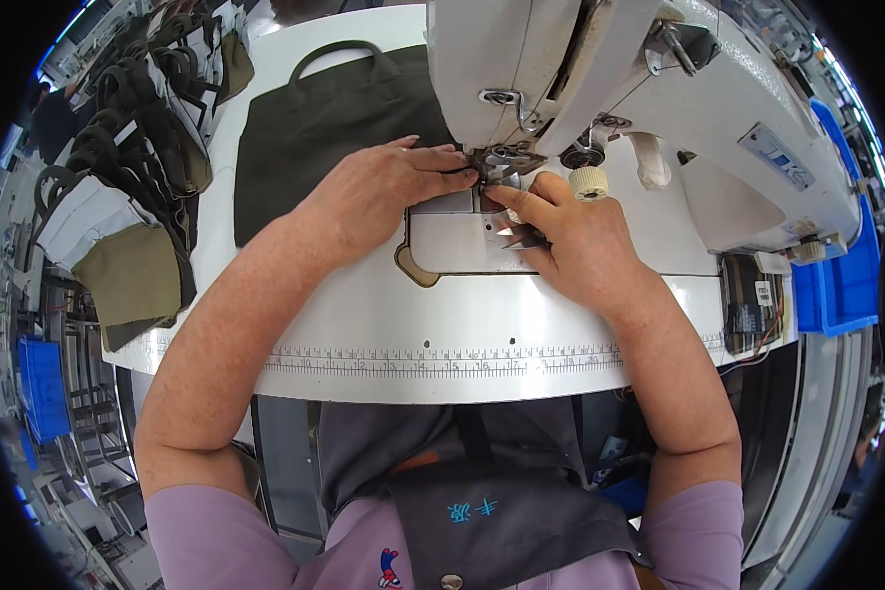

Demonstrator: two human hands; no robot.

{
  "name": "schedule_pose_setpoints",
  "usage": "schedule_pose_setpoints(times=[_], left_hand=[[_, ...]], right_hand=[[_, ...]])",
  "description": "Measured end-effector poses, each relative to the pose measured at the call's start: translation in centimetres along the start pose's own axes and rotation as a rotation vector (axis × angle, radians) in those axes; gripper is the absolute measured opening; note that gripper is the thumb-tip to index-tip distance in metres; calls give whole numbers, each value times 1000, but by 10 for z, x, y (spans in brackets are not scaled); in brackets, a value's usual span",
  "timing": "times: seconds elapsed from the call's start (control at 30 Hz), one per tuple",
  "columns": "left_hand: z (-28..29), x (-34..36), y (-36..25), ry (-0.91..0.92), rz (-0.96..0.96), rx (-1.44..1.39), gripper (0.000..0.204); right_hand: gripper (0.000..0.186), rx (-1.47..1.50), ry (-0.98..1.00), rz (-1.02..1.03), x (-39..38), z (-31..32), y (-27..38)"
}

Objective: Sewing and trimming edges of fabric bags using an industrial sewing machine and scissors.

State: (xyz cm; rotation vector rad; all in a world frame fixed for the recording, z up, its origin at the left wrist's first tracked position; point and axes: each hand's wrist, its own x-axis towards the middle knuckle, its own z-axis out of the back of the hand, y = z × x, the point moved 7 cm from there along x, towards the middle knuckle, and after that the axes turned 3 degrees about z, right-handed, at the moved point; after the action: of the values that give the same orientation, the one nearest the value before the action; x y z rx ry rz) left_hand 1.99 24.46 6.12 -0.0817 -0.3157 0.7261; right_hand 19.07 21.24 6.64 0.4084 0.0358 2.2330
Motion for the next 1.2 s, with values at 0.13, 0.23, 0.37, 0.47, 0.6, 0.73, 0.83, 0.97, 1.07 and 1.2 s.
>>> schedule_pose_setpoints(times=[0.13, 0.23, 0.37, 0.47, 0.6, 0.73, 0.83, 0.97, 1.07, 1.2], left_hand=[[-2, -11, -32, -41, 45, 26, 56], [-6, -16, -60, 24, 144, 319, 51], [13, 3, -63, 251, 301, 124, 44], [11, -12, -48, -33, 47, -9, 43], [5, -20, -40, -69, 69, -118, 49], [1, -16, -38, -33, 78, -124, 52], [-2, -13, -39, -64, 90, -113, 51], [-6, -10, -40, -139, 150, -79, 48], [-6, -11, -39, -153, 168, -81, 46], [-8, -10, -40, -170, 201, -68, 44]], right_hand=[[55, 17, -27, 34, -1, -3, -4], [51, -8, -36, 42, -1, -1, -4], [51, 37, -14, 7, -1, -1, -5], [45, 9, -13, 18, -1, -2, -2], [42, 11, -2, 23, -1, -1, 0], [43, 12, -1, 23, -3, 0, -2], [45, 13, 29, -8, 1, 1, -4], [45, 14, 6, -3, 0, 0, -4], [45, 14, -4, 13, -2, 1, -5], [42, 44, -41, 25, -5, 1, -4]])
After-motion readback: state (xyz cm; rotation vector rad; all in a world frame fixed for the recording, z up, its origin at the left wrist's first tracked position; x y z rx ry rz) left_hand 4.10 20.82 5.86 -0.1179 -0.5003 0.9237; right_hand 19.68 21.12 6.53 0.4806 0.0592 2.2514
